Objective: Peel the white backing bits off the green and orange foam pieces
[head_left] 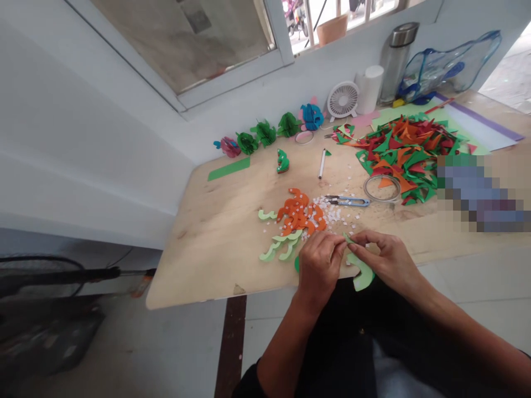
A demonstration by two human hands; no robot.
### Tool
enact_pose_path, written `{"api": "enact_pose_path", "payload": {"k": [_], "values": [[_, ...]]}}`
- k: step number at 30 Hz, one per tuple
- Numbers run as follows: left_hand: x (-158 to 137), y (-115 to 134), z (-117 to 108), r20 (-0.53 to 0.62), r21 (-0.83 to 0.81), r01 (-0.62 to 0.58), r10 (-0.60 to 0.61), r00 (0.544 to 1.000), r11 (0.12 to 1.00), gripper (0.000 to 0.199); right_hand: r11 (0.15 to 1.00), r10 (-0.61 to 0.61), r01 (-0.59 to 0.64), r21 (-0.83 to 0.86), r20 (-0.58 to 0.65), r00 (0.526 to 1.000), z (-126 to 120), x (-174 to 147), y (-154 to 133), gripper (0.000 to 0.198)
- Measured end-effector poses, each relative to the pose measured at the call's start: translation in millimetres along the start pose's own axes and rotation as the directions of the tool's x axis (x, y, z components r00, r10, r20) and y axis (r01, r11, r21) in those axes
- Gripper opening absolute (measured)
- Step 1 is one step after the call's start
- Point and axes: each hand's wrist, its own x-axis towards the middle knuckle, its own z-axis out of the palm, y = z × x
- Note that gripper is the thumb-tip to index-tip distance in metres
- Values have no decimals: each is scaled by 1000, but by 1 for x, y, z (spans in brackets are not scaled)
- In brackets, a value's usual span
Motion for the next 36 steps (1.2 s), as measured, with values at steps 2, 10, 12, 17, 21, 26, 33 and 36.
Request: {"api": "enact_pose_path", "payload": {"k": [2,10,12,17,21,26,33,36], "values": [[5,-2,-2,37,-11,-21,22,999,1000,12,1000,6,-6,-1,14,1000,-3,1,-2,20],[4,-5,-8,97,-42,16,-12,995,999,12,1000,16,-15,-18,32,999,-1,1,-6,19],[1,-6,-9,82,-70,19,-13,997,997,10,1000,12,-12,-16,35,999,2,0,-7,19],[-4,-7,-15,57,-70,23,-19,998,997,9,1000,-1,2,-11,54,999,7,-2,-11,20],[-5,-6,-16,82,-49,22,-18,997,999,11,1000,-16,17,-10,66,998,5,-4,-12,20],[-8,0,-11,61,-55,-21,25,998,998,11,1000,24,-24,-4,44,999,-4,-9,-14,21],[-6,-2,-18,111,-31,-171,173,979,985,14,989,113,-122,80,104,988,-10,-17,-21,23],[-9,-7,-26,143,-7,-243,242,960,970,15,975,129,-156,158,167,977,-5,-19,-27,28]]}}
